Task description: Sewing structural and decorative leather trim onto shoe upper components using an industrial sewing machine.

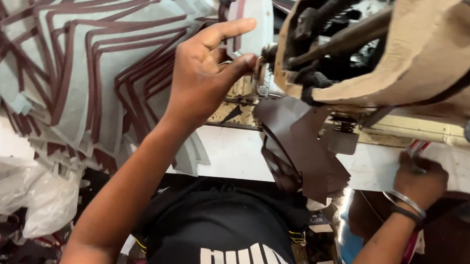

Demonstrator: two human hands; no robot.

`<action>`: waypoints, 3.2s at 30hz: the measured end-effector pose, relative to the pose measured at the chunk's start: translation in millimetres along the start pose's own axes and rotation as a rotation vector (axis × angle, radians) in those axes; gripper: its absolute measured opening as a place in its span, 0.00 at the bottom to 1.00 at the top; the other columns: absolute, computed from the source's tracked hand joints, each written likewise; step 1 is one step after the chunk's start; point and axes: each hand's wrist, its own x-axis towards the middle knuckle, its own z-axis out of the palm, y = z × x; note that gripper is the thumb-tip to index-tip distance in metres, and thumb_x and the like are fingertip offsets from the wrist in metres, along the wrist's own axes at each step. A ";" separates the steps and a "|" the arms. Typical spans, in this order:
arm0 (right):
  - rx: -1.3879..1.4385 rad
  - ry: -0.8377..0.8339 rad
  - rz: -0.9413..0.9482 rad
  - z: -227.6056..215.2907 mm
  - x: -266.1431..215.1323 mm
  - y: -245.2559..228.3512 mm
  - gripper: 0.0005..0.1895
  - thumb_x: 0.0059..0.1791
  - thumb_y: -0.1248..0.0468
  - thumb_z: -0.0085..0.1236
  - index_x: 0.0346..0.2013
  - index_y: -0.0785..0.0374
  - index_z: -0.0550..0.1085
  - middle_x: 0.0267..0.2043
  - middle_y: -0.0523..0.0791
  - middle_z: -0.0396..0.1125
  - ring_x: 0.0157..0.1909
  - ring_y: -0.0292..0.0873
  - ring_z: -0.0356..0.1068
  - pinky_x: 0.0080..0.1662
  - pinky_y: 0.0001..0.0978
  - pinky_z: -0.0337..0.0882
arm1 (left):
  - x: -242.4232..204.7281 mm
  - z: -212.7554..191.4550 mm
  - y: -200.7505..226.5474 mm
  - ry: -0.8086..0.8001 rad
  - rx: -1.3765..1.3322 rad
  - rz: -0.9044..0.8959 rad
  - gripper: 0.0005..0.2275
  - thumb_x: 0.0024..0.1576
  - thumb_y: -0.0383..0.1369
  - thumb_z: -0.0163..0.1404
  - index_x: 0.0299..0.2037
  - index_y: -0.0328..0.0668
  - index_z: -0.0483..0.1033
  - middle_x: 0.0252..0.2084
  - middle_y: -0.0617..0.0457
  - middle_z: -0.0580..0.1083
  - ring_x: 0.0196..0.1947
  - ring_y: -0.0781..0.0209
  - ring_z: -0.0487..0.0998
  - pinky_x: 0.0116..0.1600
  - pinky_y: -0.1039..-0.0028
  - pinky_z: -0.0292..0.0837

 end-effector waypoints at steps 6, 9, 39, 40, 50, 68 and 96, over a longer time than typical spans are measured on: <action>0.226 0.040 0.182 -34.5 -17.4 11.5 0.10 0.52 0.64 0.67 0.34 0.69 0.78 0.35 0.53 0.75 0.38 0.49 0.76 0.49 0.38 0.75 | 3.5 0.1 -1.4 0.027 -0.086 -0.035 0.19 0.60 0.18 0.57 0.62 0.24 0.70 0.60 0.42 0.74 0.57 0.60 0.77 0.65 0.72 0.76; 0.549 0.094 0.126 -95.6 -13.5 -54.8 0.08 0.58 0.69 0.63 0.40 0.72 0.73 0.45 0.55 0.76 0.45 0.49 0.75 0.51 0.35 0.74 | -2.3 -2.8 0.5 0.067 -0.207 -0.115 0.20 0.59 0.17 0.56 0.62 0.24 0.70 0.58 0.44 0.74 0.53 0.62 0.78 0.61 0.73 0.78; 1.200 -0.587 0.182 -96.8 87.7 -326.0 0.11 0.54 0.59 0.54 0.29 0.56 0.78 0.24 0.33 0.64 0.26 0.26 0.59 0.29 0.22 0.58 | -41.2 -20.8 2.3 0.185 -0.078 -0.148 0.15 0.58 0.15 0.55 0.55 0.30 0.75 0.48 0.46 0.79 0.45 0.66 0.82 0.51 0.79 0.82; 1.217 -0.582 0.174 -91.8 87.9 -328.5 0.16 0.55 0.58 0.51 0.23 0.57 0.73 0.20 0.34 0.62 0.22 0.28 0.56 0.25 0.25 0.55 | -41.3 -23.5 3.0 0.178 0.068 -0.148 0.15 0.57 0.16 0.54 0.54 0.34 0.77 0.48 0.48 0.80 0.43 0.66 0.82 0.49 0.78 0.82; 0.741 -0.698 -0.243 -112.0 3.6 -335.0 0.25 0.53 0.51 0.55 0.16 0.63 0.71 0.12 0.49 0.61 0.14 0.51 0.59 0.21 0.45 0.60 | -78.0 -46.3 -8.7 0.134 0.695 -0.224 0.17 0.49 0.19 0.54 0.49 0.40 0.81 0.44 0.48 0.80 0.32 0.61 0.82 0.39 0.74 0.79; 0.511 -0.091 -0.526 -202.3 66.7 -318.3 0.15 0.51 0.71 0.63 0.52 0.57 0.79 0.41 0.48 0.71 0.34 0.48 0.74 0.35 0.37 0.73 | -92.0 -46.7 -32.5 0.041 1.027 -0.207 0.18 0.48 0.20 0.55 0.51 0.31 0.78 0.49 0.37 0.73 0.43 0.37 0.78 0.49 0.56 0.74; 0.481 -0.044 -0.531 -203.0 74.1 -307.5 0.15 0.50 0.74 0.60 0.49 0.56 0.79 0.32 0.49 0.71 0.37 0.55 0.73 0.42 0.44 0.71 | -28.1 49.4 38.6 -0.359 1.507 0.354 0.02 0.52 0.25 0.52 0.32 0.36 0.74 0.24 0.51 0.72 0.22 0.58 0.77 0.23 0.68 0.72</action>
